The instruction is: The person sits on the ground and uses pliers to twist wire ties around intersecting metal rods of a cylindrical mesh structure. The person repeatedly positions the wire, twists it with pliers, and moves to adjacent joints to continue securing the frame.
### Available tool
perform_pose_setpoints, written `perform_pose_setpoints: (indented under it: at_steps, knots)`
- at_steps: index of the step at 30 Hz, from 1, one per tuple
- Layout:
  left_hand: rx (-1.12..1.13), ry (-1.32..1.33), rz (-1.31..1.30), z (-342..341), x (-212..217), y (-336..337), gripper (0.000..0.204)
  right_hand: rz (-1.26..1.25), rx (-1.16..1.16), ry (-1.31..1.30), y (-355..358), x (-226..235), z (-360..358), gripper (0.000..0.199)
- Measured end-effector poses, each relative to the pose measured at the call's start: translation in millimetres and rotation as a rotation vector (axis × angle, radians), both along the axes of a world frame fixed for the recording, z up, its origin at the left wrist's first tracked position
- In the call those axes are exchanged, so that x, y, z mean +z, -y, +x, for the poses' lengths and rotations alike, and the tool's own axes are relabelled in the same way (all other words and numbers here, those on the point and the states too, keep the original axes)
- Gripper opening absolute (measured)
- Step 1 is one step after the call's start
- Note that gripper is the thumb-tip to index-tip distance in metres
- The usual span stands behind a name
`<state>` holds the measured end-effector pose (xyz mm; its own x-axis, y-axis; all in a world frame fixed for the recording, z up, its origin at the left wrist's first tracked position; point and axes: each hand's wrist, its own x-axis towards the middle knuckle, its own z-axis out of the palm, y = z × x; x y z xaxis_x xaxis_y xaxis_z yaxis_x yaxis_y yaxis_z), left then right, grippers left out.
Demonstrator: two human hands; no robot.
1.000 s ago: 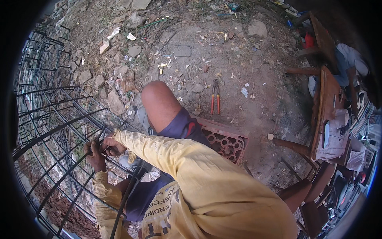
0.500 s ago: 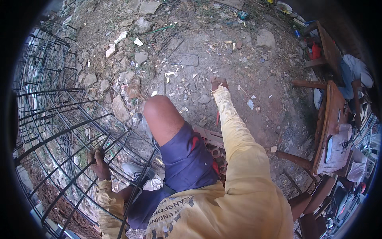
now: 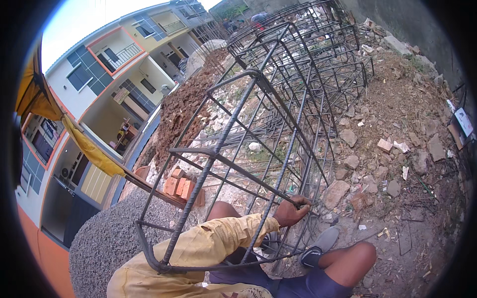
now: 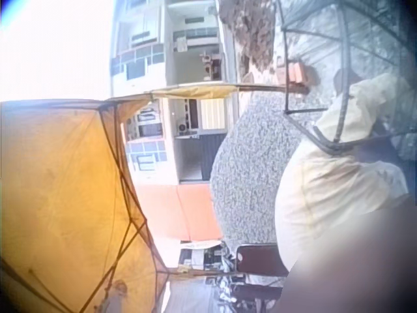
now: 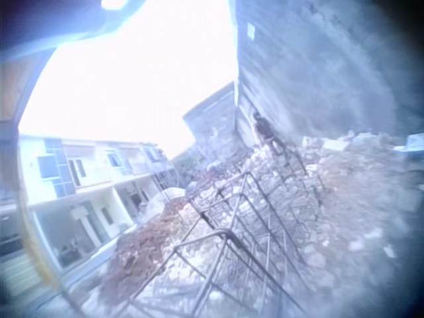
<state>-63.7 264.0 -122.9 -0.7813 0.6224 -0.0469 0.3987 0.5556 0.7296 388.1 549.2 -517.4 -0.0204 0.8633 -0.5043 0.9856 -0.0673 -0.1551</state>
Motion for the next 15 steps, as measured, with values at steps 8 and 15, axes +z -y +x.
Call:
perform_pose_setpoints:
  at_steps: [8, 15]
  knots:
    - [-0.038, 0.020, 0.094, 1.4, 2.8, -26.0, 0.025, 0.246, -0.039, -0.429, -81.1, 96.2, -110.5, 0.034]
    - [-0.017, -0.058, 0.158, -5.7, -5.9, -26.3, 0.028, 0.310, 0.048, -0.924, -49.3, 237.9, -207.4, 0.035]
